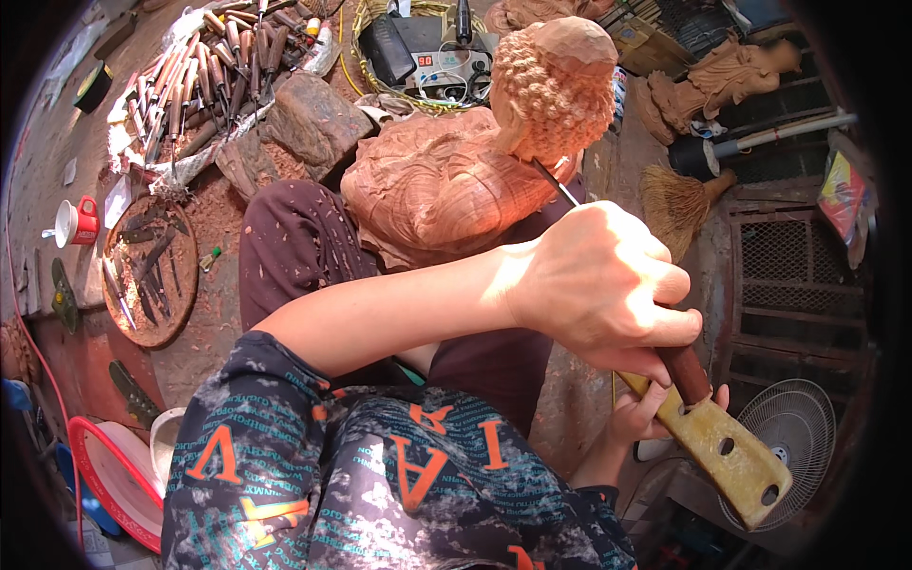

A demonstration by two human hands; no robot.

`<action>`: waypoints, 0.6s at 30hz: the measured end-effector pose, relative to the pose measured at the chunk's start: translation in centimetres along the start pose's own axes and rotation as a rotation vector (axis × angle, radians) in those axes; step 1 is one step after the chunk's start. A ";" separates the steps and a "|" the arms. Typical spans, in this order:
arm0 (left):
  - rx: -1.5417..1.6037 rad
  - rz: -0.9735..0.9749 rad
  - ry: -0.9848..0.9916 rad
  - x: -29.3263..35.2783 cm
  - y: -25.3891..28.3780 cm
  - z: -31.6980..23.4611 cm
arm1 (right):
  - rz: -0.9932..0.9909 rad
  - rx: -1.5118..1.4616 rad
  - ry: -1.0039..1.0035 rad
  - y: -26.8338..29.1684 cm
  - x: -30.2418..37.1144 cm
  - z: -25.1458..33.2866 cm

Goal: The person carves a wooden sculpture of a figure's head and torso using a chisel and a wooden mallet. They repeatedly strike the chisel to shape the wood, occasionally switching tools from a collection nearby.

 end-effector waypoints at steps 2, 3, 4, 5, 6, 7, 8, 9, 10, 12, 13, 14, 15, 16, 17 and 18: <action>-0.004 0.008 0.006 -0.1 0.1 0.1 | 0.077 0.187 0.089 0.0 0.1 -0.4; -0.004 0.021 0.014 -0.1 0.0 0.2 | 0.161 0.417 0.155 0.2 -0.1 -0.8; -0.005 0.034 0.023 0.0 0.0 0.4 | 0.148 0.404 0.096 0.4 0.2 -1.2; -0.005 0.048 0.031 0.1 0.0 0.5 | 0.135 0.390 0.040 0.2 0.4 -1.3; -0.010 0.042 0.030 0.1 -0.1 0.5 | 0.124 0.377 -0.017 0.1 0.6 -1.4; -0.015 0.037 0.030 0.2 -0.2 0.5 | 0.048 0.191 -0.115 -0.1 0.7 -1.3; -0.021 0.032 0.029 0.2 -0.3 0.5 | -0.028 0.003 -0.211 -0.3 0.8 -1.5; -0.007 0.035 0.028 0.2 -0.5 0.5 | -0.107 -0.008 -0.156 -0.1 1.3 -2.0; 0.000 0.037 0.025 0.2 -0.3 0.5 | -0.046 0.107 -0.100 0.0 1.8 -2.7; 0.011 0.025 0.019 0.2 0.2 0.4 | 0.008 0.153 -0.075 0.9 2.2 -3.6; 0.014 0.009 0.015 0.2 0.4 0.3 | -0.003 0.079 -0.105 1.1 2.1 -3.8; 0.019 -0.007 0.011 0.3 0.6 0.2 | -0.021 0.002 -0.133 1.2 2.2 -4.1; 0.042 -0.024 0.015 0.3 0.6 0.1 | 0.034 -0.147 -0.060 0.7 1.6 -2.9; 0.048 -0.014 0.020 0.3 0.6 0.1 | 0.042 -0.141 -0.011 1.1 1.5 -3.1; 0.055 -0.004 0.024 0.3 0.7 0.2 | 0.052 -0.135 0.038 1.5 1.4 -3.3; 0.055 0.007 0.024 0.3 0.8 0.2 | 0.063 -0.133 0.085 1.5 1.2 -3.2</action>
Point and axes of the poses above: each hand's wrist, its own x-axis away from the middle knuckle, its own y-axis out of the back of the hand, z = x × y, the point moved 4 cm from there along -x, towards the middle knuckle, and after that the axes turned 2 degrees about x, right-handed, at the moved point
